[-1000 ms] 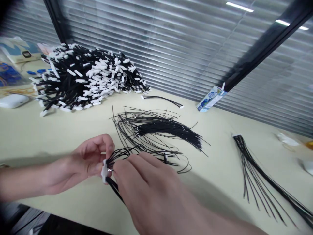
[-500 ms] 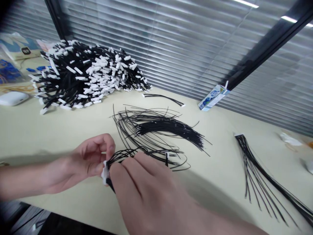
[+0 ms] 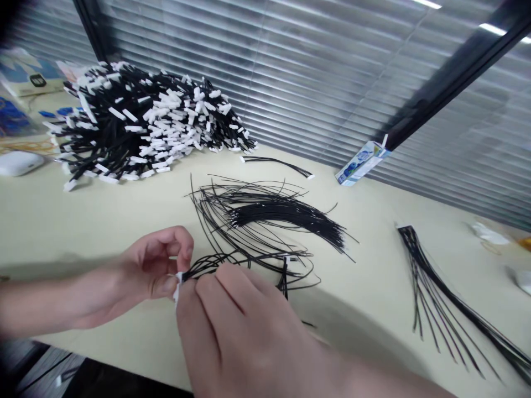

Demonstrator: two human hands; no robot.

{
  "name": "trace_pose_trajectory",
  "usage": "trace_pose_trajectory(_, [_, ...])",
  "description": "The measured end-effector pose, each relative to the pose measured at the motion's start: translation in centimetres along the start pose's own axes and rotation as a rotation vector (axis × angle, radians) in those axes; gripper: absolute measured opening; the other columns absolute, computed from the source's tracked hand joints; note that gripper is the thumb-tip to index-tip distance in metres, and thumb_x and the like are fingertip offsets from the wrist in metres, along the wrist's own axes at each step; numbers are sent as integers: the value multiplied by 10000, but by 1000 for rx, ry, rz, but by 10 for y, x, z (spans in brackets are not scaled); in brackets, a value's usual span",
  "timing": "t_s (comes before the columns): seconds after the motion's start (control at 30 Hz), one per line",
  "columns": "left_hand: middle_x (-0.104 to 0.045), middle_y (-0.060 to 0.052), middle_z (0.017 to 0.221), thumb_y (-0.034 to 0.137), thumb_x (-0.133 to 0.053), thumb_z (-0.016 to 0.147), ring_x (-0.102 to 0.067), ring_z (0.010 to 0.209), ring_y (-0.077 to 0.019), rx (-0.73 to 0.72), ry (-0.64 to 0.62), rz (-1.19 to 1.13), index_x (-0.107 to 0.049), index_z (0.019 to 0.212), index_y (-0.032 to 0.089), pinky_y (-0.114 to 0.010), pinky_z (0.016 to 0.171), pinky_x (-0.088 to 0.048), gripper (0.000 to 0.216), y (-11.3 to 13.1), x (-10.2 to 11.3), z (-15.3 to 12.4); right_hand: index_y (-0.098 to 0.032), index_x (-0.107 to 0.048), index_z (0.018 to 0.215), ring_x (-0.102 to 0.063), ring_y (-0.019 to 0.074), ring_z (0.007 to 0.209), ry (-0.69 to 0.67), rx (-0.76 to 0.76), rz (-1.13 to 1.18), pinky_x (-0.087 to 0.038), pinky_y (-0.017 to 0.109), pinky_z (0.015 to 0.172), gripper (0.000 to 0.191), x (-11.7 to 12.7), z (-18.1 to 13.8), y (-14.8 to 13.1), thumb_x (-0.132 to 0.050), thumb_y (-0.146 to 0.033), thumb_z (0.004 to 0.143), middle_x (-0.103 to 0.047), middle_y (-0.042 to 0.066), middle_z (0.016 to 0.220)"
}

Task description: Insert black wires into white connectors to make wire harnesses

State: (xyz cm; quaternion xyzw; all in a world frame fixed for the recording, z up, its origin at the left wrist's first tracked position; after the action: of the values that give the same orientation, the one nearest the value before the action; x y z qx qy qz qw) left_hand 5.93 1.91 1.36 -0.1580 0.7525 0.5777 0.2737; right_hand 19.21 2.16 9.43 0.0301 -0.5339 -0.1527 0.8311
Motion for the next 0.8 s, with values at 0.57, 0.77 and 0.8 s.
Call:
trace_pose_trajectory(0.57, [-563, 34, 842, 49, -677, 776, -605, 680, -80, -66, 48, 112, -587, 863, 188, -223, 679, -535, 187, 3, 10, 4, -104, -690, 901, -592, 193, 695, -83, 138, -64, -467, 362, 638, 397, -18, 0, 4, -342, 65, 810, -668, 65, 825])
trace_pose_trajectory(0.77, [-565, 29, 849, 54, -684, 775, -623, 698, -107, -70, 33, 97, -578, 870, 184, -299, 725, -557, 193, 2, 11, 6, -130, -674, 821, -533, 163, 615, -100, 105, -22, -440, 330, 571, 428, -12, 2, 8, -294, 67, 828, -653, 52, 782])
trace_pose_trajectory(0.8, [-570, 29, 845, 52, -685, 775, -626, 699, -105, -67, 34, 100, -577, 868, 183, -285, 718, -553, 194, 2, 11, 6, -145, -665, 783, -515, 156, 588, -78, 88, -14, -431, 319, 550, 434, -10, 2, 8, -285, 55, 846, -646, 45, 742])
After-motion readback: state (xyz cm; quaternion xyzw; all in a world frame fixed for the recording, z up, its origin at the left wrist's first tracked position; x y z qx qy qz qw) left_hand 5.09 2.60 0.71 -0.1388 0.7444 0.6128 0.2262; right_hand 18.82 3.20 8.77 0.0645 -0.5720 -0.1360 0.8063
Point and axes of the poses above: each hand's wrist, its own z-axis towards the middle knuckle, its own x-axis out of the back of the hand, y = z × x, the point moved 5 cm from there along z, towards the middle knuckle
